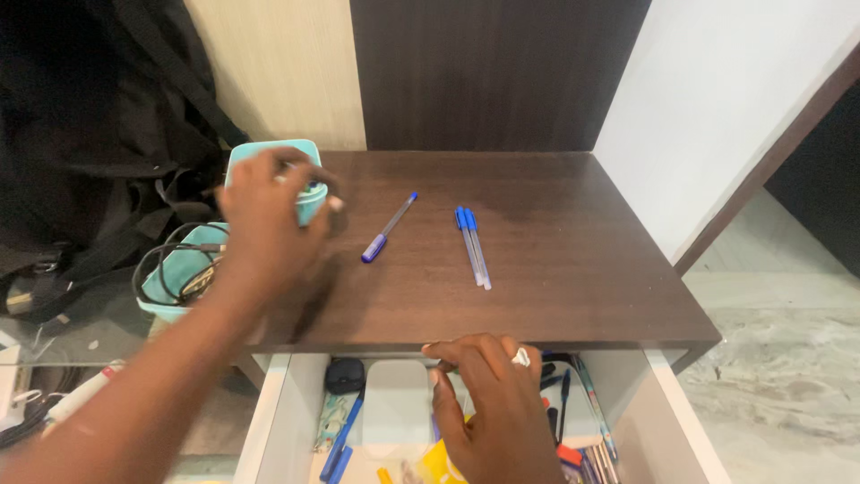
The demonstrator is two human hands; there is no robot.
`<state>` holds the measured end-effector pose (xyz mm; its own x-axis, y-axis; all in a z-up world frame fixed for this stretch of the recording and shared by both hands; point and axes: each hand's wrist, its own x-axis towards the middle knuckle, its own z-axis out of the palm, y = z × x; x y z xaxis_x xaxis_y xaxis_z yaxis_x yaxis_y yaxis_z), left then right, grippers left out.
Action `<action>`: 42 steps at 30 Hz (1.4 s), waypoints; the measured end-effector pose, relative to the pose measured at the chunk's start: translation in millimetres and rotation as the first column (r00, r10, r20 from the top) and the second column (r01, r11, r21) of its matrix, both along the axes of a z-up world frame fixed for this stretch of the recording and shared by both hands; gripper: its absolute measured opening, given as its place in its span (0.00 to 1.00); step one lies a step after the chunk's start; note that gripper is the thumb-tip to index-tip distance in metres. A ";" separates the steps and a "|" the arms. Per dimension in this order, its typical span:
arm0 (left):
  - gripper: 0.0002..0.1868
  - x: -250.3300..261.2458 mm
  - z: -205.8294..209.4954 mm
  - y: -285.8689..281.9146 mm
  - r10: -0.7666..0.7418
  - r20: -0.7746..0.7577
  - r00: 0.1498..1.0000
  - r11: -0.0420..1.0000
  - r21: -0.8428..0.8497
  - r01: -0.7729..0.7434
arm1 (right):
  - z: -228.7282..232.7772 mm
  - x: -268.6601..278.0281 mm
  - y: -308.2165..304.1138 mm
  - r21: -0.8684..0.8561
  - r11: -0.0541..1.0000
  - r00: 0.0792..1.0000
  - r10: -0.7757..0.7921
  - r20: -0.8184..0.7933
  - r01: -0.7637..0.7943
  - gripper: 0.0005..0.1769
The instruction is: The person opens a drawer and removes a light blue container holding cables. They place the container on the desk, then coil a black cable and place it inside. The person then takes several blue pens from the drawer, places them on the desk, and arranges them. Finally, they place a white lid on the desk.
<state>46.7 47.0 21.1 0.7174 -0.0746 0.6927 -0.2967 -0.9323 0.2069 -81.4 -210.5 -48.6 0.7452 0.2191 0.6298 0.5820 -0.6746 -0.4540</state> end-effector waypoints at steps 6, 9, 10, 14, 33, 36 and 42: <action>0.31 -30.9 -51.7 -47.7 -0.026 -0.037 0.999 0.999 0.039 0.028 | 2.5 -10.5 -9.5 0.008 0.999 0.989 0.041 -0.144 -0.040 0.09; 0.34 -27.4 -58.6 -49.7 -0.028 -0.111 0.993 0.998 0.055 0.035 | -0.6 -13.9 -11.5 0.057 0.989 0.962 0.146 -0.233 -0.136 0.07; 0.34 -30.1 -60.2 -49.9 -0.013 -0.136 0.991 0.999 0.049 0.019 | -2.5 -15.9 -13.2 0.085 0.978 0.955 0.204 -0.217 -0.189 0.06; 0.33 -29.3 -53.3 -48.9 0.006 -0.217 0.976 1.000 0.024 -0.001 | -15.8 -9.6 -13.2 -0.012 0.979 0.905 0.185 -0.384 -0.206 0.07; 0.31 -35.9 -35.9 -56.2 0.084 -0.298 0.951 0.996 -0.016 -0.093 | -72.3 24.2 -59.7 -0.699 0.714 0.506 -0.619 -0.601 0.042 0.46; 0.32 -37.2 -34.5 -56.1 0.084 -0.295 0.952 0.995 -0.026 -0.096 | -70.6 26.7 -60.5 -0.544 0.825 0.637 -0.504 -0.583 0.155 0.50; 0.31 -35.6 -34.2 -55.6 0.072 -0.266 0.961 0.994 -0.056 -0.090 | -53.2 21.9 -50.6 -0.351 0.927 0.763 -0.321 -0.561 0.131 0.22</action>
